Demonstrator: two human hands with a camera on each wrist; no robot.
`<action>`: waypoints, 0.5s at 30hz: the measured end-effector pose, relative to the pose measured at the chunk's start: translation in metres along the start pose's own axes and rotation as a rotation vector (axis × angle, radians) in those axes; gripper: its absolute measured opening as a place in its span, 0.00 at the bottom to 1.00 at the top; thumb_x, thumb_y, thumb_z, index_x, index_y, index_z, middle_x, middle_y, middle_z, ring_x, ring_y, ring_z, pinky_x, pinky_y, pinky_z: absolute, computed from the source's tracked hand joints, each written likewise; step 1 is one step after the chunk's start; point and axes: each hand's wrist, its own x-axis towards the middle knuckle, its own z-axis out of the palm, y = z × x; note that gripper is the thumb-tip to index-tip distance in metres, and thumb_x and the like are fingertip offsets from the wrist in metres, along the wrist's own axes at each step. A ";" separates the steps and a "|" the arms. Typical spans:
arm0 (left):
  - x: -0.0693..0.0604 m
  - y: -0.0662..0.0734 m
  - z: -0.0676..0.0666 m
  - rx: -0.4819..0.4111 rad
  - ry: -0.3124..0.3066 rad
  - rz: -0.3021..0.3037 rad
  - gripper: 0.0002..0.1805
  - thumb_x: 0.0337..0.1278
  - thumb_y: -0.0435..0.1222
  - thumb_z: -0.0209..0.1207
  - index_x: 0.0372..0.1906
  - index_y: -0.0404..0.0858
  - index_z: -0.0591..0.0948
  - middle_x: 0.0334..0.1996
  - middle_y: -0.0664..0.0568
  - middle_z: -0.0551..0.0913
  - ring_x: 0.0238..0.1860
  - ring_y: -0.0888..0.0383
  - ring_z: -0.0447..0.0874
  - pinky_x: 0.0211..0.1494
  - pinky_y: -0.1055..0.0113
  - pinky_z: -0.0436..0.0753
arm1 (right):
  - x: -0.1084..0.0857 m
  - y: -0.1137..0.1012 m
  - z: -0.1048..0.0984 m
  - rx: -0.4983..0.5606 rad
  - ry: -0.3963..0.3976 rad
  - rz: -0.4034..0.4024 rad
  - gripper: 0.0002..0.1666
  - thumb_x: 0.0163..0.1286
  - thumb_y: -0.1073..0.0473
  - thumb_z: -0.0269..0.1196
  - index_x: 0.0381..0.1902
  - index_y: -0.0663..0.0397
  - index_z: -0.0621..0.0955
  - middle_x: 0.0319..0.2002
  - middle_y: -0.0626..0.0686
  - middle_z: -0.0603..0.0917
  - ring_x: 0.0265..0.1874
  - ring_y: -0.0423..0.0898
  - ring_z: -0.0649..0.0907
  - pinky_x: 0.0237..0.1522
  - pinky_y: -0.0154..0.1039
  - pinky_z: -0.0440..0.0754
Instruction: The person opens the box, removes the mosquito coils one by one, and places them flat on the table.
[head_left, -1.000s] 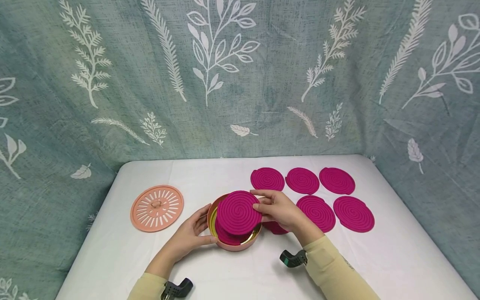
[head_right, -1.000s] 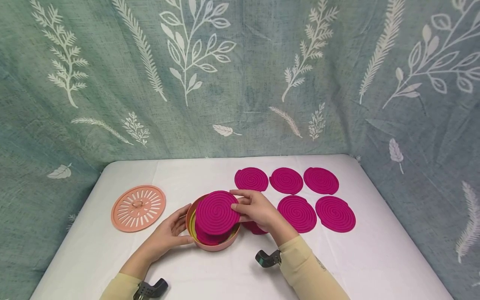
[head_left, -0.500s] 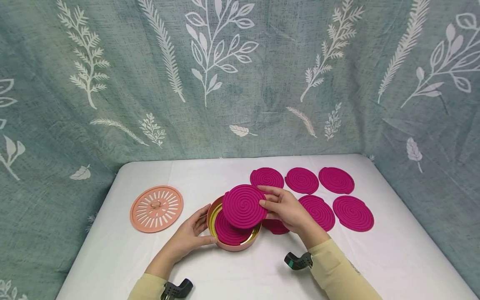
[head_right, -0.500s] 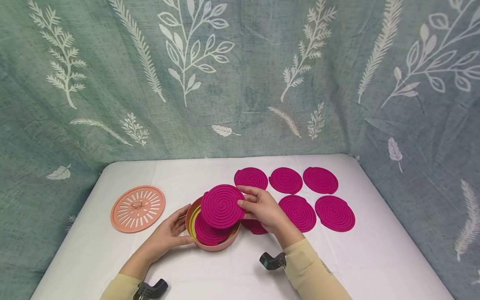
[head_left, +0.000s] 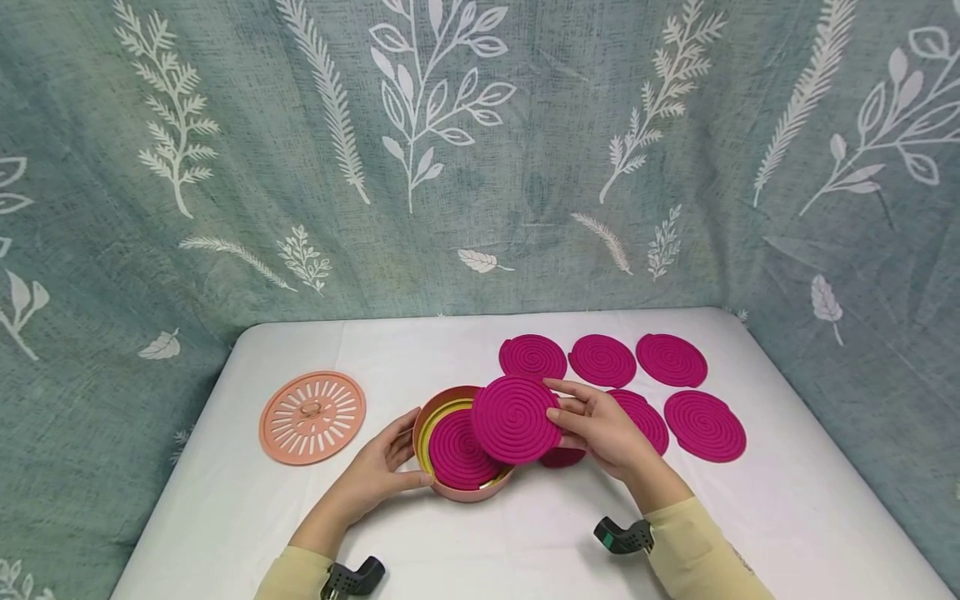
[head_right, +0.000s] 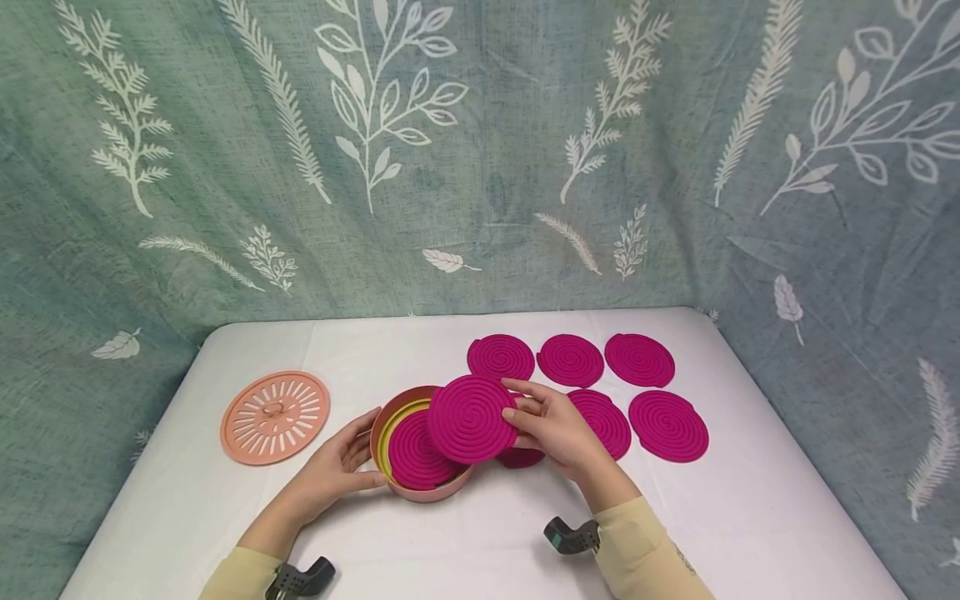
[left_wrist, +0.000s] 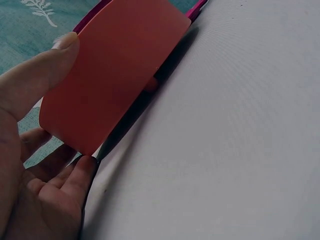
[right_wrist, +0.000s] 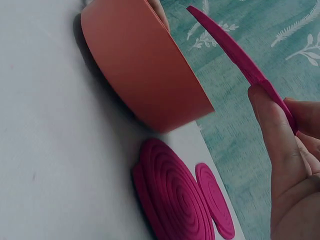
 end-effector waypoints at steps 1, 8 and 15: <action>0.000 0.000 0.000 0.005 0.002 -0.002 0.56 0.39 0.35 0.79 0.76 0.52 0.60 0.72 0.52 0.64 0.71 0.56 0.62 0.68 0.73 0.69 | -0.002 0.001 -0.002 -0.003 0.002 -0.003 0.35 0.70 0.64 0.64 0.72 0.56 0.67 0.48 0.59 0.83 0.34 0.43 0.86 0.37 0.43 0.90; -0.001 0.000 0.000 0.001 0.000 -0.007 0.56 0.39 0.34 0.79 0.76 0.52 0.60 0.72 0.52 0.64 0.72 0.56 0.62 0.68 0.74 0.69 | -0.015 0.006 -0.019 -0.023 0.020 -0.022 0.36 0.70 0.63 0.64 0.72 0.59 0.66 0.48 0.59 0.83 0.33 0.42 0.84 0.34 0.37 0.90; 0.000 0.001 0.001 0.006 0.008 -0.009 0.56 0.38 0.35 0.79 0.75 0.52 0.61 0.72 0.53 0.64 0.72 0.57 0.61 0.68 0.74 0.69 | -0.030 0.011 -0.030 -0.023 0.042 -0.008 0.37 0.68 0.62 0.66 0.72 0.58 0.66 0.46 0.58 0.84 0.33 0.44 0.86 0.36 0.43 0.91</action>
